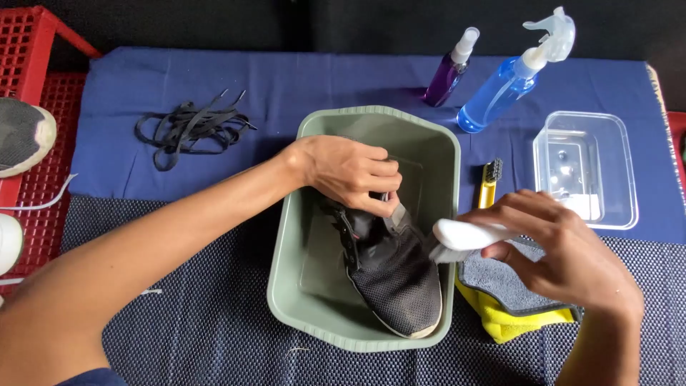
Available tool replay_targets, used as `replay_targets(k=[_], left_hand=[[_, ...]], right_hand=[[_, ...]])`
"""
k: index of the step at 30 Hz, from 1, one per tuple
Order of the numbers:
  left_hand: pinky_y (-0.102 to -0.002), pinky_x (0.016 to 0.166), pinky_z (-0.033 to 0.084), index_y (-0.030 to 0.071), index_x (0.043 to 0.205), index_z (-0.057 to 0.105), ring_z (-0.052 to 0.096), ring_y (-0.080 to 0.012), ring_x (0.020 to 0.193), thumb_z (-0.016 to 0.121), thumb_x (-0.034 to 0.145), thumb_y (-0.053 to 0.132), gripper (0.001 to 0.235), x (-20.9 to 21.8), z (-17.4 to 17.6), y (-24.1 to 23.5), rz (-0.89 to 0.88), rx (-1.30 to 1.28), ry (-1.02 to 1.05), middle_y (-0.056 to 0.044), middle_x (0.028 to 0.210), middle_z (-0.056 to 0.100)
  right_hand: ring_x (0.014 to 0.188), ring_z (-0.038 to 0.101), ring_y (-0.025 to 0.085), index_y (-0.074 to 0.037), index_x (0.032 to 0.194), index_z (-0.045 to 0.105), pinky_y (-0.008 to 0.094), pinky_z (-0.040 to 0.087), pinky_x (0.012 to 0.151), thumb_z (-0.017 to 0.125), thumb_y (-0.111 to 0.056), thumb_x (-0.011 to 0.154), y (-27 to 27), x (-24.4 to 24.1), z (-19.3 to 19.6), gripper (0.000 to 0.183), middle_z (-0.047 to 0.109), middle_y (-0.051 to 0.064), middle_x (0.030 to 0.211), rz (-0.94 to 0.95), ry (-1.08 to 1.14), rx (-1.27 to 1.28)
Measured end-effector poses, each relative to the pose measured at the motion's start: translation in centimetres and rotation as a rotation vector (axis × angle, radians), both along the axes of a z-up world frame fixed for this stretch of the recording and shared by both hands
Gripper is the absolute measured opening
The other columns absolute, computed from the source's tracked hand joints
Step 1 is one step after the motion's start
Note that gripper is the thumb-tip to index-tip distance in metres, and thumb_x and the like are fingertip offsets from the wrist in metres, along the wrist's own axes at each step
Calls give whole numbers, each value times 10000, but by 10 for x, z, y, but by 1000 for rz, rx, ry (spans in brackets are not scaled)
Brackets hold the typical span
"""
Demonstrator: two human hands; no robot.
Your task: The person scrubs a black sneaker placed inside a green plastic basin using a white brush. They hold the shoe steady with one hand while vigorously brushing the upper mesh and side panels with the other. The shoe is rotated to clean different sections, and the person briefly uses a yellow cloth to wipe the surface.
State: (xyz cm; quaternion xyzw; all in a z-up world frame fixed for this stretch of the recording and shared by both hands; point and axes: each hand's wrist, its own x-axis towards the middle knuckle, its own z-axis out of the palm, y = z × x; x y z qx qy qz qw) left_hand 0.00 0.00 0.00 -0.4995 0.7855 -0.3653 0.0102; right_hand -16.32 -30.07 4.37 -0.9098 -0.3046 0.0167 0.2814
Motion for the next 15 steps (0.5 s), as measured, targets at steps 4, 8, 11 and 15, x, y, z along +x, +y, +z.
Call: replay_targets(k=[4, 8, 11, 15], left_hand=[[-249, 611, 420, 186, 1195, 460, 521, -128, 734, 521, 986, 25, 271, 12, -4, 5, 94, 30, 19, -71, 1023, 576], [-338, 735, 494, 341, 1509, 323, 561, -240, 1049, 607, 756, -45, 892, 18, -3, 11, 381, 113, 231, -159, 1335, 537], [-492, 930, 505, 336, 1580, 303, 548, -377, 1308, 852, 665, 185, 1077, 30, 11, 14, 643, 263, 578, -209, 1541, 436], [-556, 951, 504, 274, 1625, 234, 579, -424, 1207, 831, 817, 370, 1010, 24, 45, 12, 1138, 581, 1113, -186, 1448, 493]], right_hand=[[591, 721, 148, -93, 1212, 635, 335, 626, 502, 572, -335, 927, 21, -16, 0, 379, 735, 23, 942, -95, 162, -64], [592, 619, 245, -155, 874, 507, 442, 467, 559, 612, -472, 954, 51, -43, -20, 343, 578, 12, 724, -111, 196, -146], [689, 660, 289, -137, 897, 503, 489, 554, 577, 665, -375, 894, 69, -76, -49, 288, 559, 61, 868, -340, 207, -275], [897, 683, 249, -82, 1027, 575, 502, 646, 563, 703, -528, 806, 85, -109, -59, 514, 427, 74, 1301, -758, 292, -282]])
